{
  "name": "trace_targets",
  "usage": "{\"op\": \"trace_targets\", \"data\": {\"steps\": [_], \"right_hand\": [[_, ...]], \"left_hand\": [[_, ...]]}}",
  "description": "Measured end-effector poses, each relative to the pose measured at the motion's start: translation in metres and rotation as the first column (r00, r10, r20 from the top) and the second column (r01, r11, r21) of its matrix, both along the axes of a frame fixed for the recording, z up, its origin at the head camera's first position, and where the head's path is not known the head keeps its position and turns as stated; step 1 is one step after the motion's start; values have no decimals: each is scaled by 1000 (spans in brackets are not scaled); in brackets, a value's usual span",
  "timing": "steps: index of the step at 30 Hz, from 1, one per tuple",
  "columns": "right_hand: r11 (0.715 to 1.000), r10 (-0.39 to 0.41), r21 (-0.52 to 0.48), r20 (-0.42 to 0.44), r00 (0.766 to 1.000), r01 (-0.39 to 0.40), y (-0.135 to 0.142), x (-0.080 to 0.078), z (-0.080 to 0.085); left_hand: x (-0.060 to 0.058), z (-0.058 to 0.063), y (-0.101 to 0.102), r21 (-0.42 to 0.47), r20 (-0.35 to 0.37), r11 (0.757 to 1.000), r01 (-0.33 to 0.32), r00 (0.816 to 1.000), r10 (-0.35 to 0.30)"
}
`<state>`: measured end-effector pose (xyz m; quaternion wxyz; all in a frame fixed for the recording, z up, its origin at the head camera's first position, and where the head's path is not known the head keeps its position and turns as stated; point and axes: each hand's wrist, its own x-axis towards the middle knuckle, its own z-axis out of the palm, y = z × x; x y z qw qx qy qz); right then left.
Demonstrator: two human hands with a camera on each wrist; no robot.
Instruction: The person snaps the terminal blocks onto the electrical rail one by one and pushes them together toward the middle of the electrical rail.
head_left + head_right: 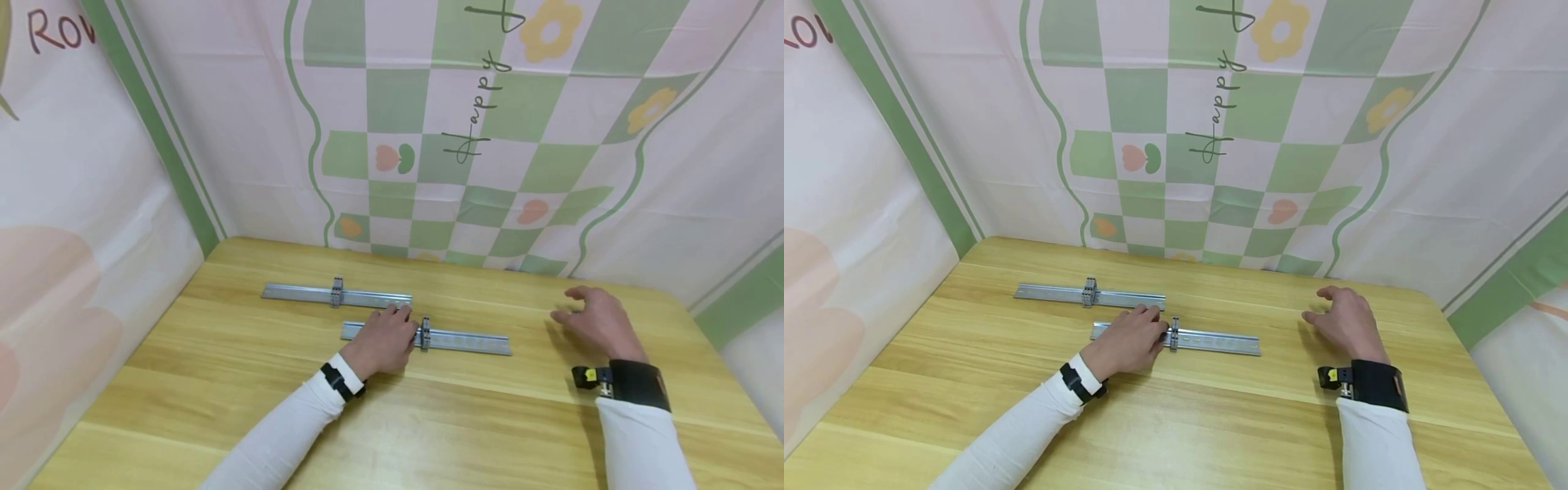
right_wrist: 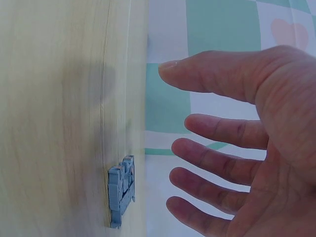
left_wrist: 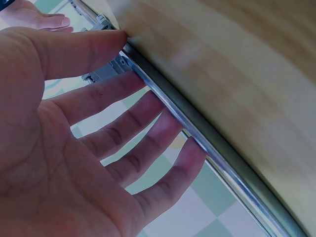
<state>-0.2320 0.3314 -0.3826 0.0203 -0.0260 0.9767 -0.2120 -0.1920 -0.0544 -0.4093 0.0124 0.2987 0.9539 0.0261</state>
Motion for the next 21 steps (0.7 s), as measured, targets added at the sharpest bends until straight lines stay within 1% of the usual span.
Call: {"op": "trace_targets", "data": {"steps": [13,21], "right_hand": [[1000,-21,9,30,999,21,10,1,1],[999,-27,28,19,999,26,15,2,-2]], "left_hand": [[0,-1,0,-1,-7,1000,5,1000,-5],[0,-2,-1,-1,-14,1000,4,1000,-4]]}}
